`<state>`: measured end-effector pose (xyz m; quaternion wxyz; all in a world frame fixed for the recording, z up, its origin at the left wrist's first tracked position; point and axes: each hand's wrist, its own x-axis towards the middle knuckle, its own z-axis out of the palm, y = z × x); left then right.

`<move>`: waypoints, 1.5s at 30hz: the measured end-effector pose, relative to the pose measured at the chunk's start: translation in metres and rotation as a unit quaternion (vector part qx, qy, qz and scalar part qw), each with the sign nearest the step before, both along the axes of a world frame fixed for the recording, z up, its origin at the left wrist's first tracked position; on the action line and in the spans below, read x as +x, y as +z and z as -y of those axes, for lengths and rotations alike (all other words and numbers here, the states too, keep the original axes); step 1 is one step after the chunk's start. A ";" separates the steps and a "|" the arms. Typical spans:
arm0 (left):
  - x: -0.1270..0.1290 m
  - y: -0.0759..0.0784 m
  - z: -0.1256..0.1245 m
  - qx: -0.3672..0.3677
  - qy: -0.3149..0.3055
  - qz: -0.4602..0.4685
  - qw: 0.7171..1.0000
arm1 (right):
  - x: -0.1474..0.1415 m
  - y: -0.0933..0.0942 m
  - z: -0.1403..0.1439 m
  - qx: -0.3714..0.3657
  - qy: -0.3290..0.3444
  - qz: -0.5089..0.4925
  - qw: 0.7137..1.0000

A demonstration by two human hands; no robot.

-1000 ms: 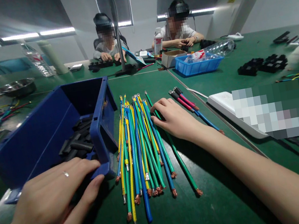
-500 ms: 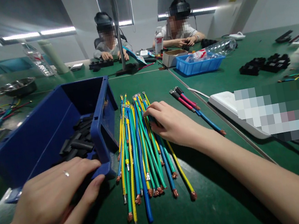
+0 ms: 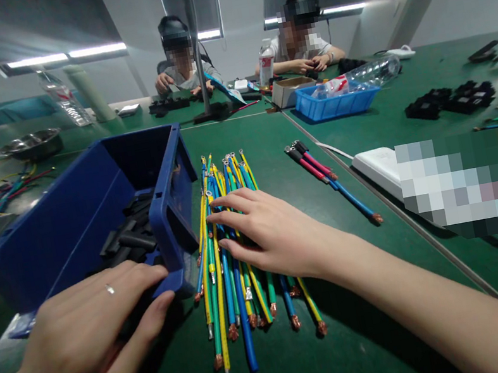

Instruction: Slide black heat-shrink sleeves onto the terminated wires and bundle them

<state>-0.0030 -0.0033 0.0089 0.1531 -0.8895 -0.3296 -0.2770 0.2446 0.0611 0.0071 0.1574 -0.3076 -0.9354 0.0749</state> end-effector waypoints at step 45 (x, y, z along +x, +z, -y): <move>-0.002 -0.006 0.003 -0.024 0.003 0.011 1.000 | 0.001 -0.001 -0.003 0.062 0.009 0.027 0.998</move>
